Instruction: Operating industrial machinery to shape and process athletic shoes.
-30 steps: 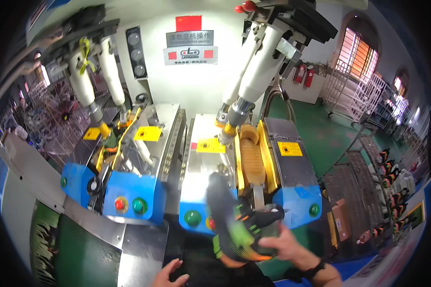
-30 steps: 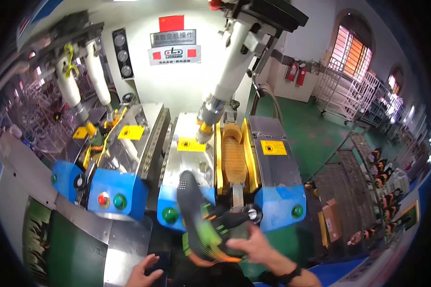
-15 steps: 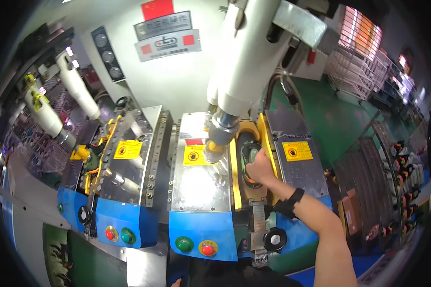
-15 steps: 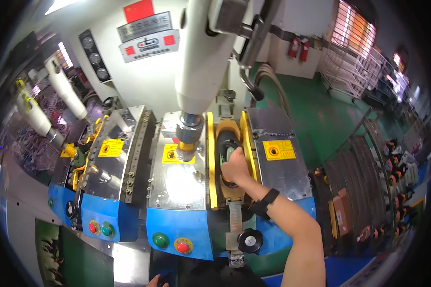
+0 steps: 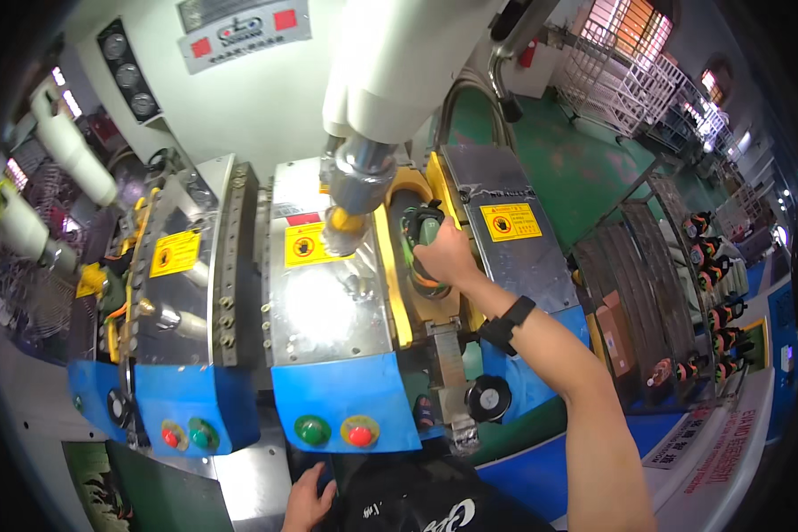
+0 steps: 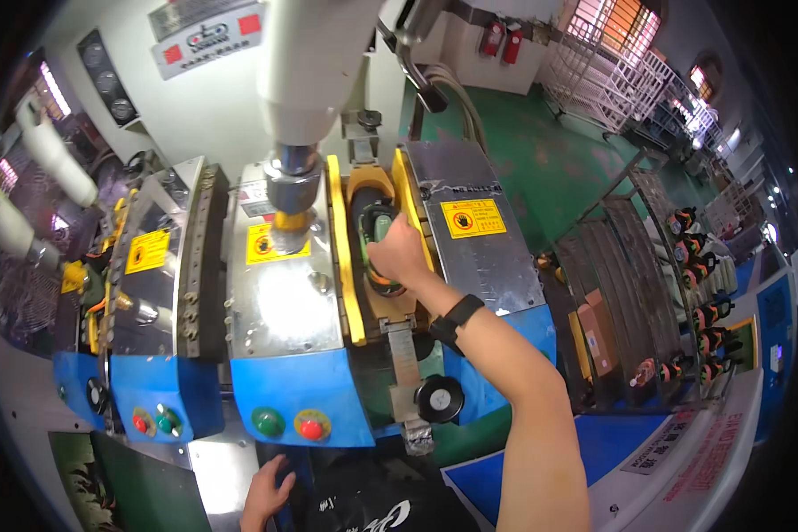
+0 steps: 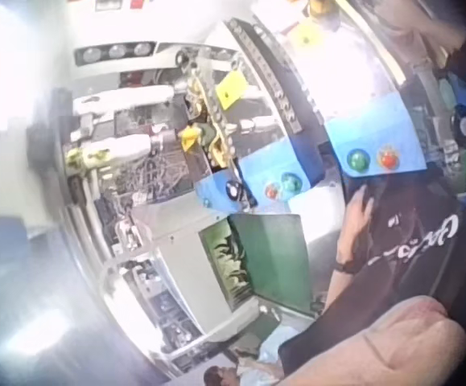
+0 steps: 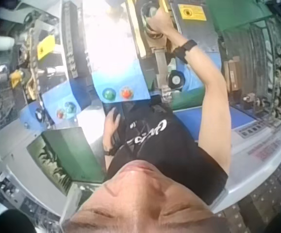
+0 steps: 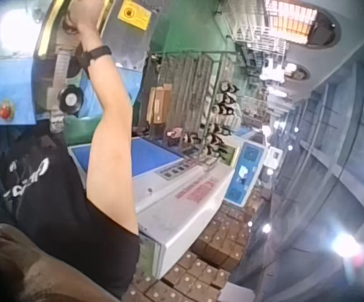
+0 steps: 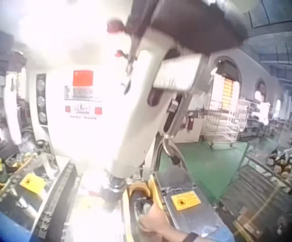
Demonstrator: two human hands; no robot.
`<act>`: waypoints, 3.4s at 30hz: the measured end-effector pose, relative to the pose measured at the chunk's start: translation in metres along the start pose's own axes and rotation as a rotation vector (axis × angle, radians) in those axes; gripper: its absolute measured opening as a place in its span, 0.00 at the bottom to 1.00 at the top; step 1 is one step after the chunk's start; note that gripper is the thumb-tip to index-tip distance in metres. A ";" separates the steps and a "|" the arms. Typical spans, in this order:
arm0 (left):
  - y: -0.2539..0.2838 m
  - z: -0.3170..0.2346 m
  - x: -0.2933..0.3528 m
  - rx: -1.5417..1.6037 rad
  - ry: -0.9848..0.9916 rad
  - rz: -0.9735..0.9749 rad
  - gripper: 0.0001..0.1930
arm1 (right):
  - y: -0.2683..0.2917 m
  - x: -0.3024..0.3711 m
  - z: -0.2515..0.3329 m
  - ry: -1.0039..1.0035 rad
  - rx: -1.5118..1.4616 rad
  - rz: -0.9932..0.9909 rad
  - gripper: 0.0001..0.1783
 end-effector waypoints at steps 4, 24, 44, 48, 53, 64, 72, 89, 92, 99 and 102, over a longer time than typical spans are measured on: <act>0.016 0.007 0.009 0.062 -0.070 -0.088 0.24 | 0.034 0.050 0.048 0.208 0.097 -0.226 0.41; -0.002 0.054 0.110 0.622 0.251 -0.203 0.20 | -0.064 0.432 0.149 1.043 -0.206 0.998 0.50; -0.077 0.160 0.277 0.343 0.511 -0.315 0.24 | -0.097 0.570 0.155 0.817 -0.163 1.648 0.40; -0.048 0.224 0.321 0.301 0.506 -0.508 0.25 | -0.133 0.630 0.190 1.051 -0.131 1.566 0.36; -0.011 0.371 0.356 0.403 0.753 -0.863 0.23 | -0.185 0.703 0.238 1.063 -0.026 1.589 0.32; 0.107 0.593 0.456 -0.247 1.272 -1.512 0.26 | -0.425 0.842 0.555 1.682 -0.257 1.363 0.34; 0.055 0.638 0.449 -0.145 1.407 -1.431 0.26 | -0.699 0.997 0.754 2.288 0.025 0.898 0.38; 0.133 0.472 0.401 1.578 0.569 -0.705 0.36 | -0.234 0.758 0.469 1.505 -0.163 1.380 0.21; 0.142 0.350 0.385 1.794 0.239 -0.324 0.27 | -0.164 0.744 0.442 2.435 -0.196 1.252 0.23; 0.123 0.253 0.397 1.936 -0.210 -0.768 0.36 | -0.104 0.661 0.331 0.271 -0.939 1.535 0.55; 0.107 0.213 0.370 1.651 -0.066 -0.816 0.38 | -0.085 0.659 0.285 0.686 -0.633 1.589 0.52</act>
Point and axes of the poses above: each hand's wrist, its own x-axis away from the middle knuckle, its own y-axis out of the back of the hand, z = x × y, the point moved 4 cm from there along -x, towards the middle knuckle, and after that the axes turned 7 degrees about -z, right-handed, at the moved point
